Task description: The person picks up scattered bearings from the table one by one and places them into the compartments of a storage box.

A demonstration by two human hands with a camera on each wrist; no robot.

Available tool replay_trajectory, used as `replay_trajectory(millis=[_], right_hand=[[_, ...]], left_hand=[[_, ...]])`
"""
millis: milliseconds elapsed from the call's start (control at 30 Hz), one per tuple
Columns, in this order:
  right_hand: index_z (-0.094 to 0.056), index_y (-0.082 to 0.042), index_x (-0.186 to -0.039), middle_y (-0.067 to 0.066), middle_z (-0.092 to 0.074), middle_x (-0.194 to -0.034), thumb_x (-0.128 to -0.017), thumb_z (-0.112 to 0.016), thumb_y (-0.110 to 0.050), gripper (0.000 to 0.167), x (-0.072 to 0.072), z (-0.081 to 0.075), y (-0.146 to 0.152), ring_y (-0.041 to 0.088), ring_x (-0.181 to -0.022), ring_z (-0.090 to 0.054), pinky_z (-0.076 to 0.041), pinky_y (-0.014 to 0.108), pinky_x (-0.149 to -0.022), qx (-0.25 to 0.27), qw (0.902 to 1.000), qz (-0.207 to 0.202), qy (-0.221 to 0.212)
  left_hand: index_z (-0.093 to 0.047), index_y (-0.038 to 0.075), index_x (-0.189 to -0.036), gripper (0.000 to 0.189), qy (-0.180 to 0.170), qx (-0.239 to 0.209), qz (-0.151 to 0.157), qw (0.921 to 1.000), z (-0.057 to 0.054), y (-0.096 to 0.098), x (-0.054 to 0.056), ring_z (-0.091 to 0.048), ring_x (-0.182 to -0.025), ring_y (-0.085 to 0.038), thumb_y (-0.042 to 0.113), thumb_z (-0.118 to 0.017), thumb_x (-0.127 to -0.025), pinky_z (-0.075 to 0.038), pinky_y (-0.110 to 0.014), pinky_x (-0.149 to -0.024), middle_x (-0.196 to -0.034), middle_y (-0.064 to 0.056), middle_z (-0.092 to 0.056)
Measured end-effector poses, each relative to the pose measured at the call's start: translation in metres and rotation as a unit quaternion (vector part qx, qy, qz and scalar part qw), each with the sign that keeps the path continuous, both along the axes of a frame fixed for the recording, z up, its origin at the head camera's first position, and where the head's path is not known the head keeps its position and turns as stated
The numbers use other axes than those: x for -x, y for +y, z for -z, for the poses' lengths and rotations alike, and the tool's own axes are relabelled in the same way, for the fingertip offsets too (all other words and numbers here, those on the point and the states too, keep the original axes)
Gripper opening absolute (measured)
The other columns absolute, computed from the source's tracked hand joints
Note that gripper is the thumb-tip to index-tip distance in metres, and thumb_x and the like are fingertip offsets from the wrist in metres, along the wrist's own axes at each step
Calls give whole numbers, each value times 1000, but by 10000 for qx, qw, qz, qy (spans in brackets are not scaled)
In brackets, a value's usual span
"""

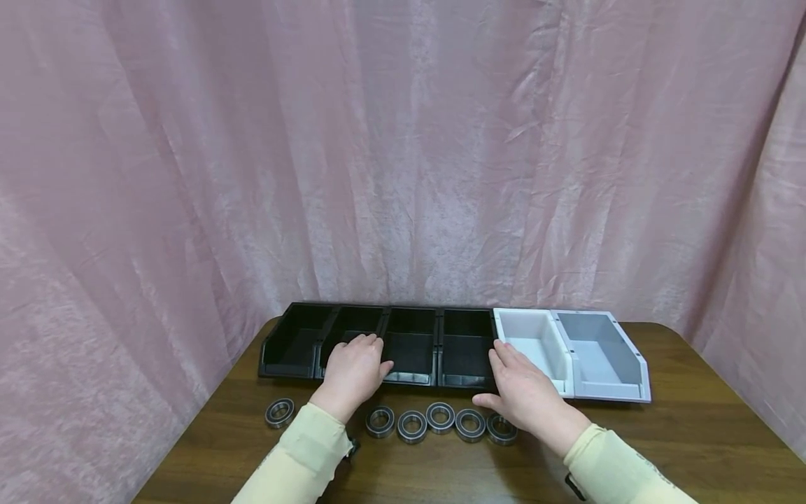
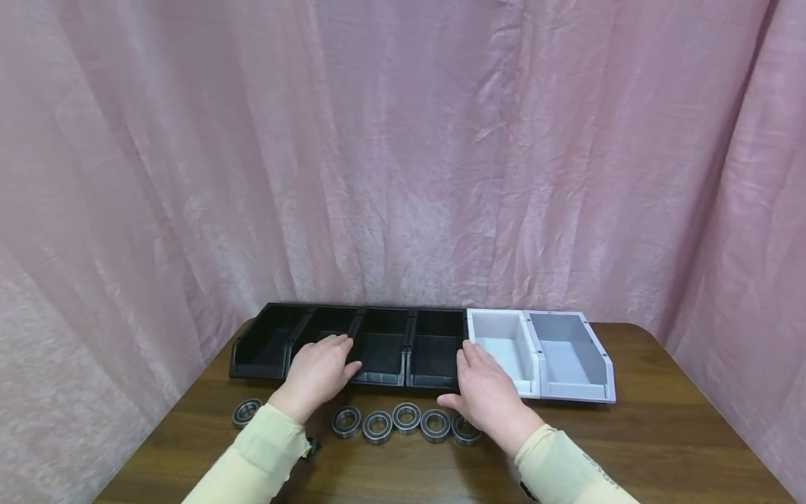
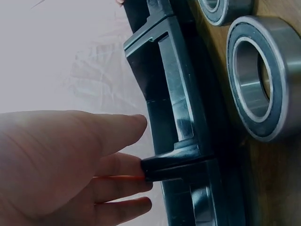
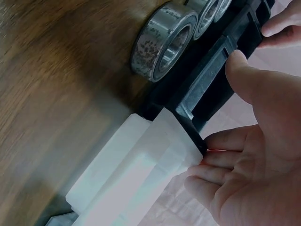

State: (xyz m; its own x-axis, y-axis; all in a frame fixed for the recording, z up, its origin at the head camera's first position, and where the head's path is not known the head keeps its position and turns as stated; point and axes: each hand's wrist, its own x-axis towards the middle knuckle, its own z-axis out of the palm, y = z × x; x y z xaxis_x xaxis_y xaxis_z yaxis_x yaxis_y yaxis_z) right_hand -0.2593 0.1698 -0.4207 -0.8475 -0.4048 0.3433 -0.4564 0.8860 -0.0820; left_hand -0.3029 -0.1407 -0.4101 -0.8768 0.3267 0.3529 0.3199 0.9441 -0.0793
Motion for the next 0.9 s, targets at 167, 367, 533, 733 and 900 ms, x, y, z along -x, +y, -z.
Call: replay_trajectory(millis=[167, 367, 533, 733, 900], right_hand=[[-58, 20, -143, 40, -51, -155, -92, -90, -42, 86, -1, -2, -4, 54, -145, -52, -43, 57, -121, 68, 9999, -21, -90], [-56, 20, -146, 39, -48, -159, -93, -89, -42, 88, 0, -4, -10, 53, -149, -49, -41, 57, -123, 98, 9993, -28, -349], [-56, 20, -145, 39, -48, -159, -92, -90, -43, 89, -1, -4, -14, 53, -149, -48, -40, 56, -124, 41, 9993, -63, -360], [-56, 21, -144, 40, -48, -158, -91, -90, -42, 89, 0, -3, -16, 54, -149, -48, -40, 57, -124, 57, 9994, -130, -311], [-57, 21, -144, 40, -49, -158, -93, -89, -42, 87, 1, -4, -17, 54, -148, -49, -41, 56, -123, 35, 9995, -133, -285]], left_hand=[[-75, 1, -133, 52, 187, 110, 20, 9998, 3, 3, -1, -67, -134, -35, 41, -83, -100, -55, -58, -109, -140, -17, -73], [-73, -2, -135, 54, 99, -34, 89, 9999, 2, 2, -1, -67, -135, -39, 37, -83, -100, -54, -56, -112, -141, -21, -72], [-73, -4, -134, 53, 29, -68, -71, 9999, 1, -8, 0, -68, -133, -38, 33, -86, -98, -55, -51, -111, -138, -21, -73], [-75, -4, -130, 49, -46, -136, 5, 9999, 0, -12, 1, -69, -129, -39, 31, -86, -98, -56, -52, -110, -135, -22, -74], [-78, -2, -125, 43, -156, -228, -114, 9996, -4, -12, 3, -72, -125, -37, 30, -87, -97, -58, -50, -106, -135, -20, -75]])
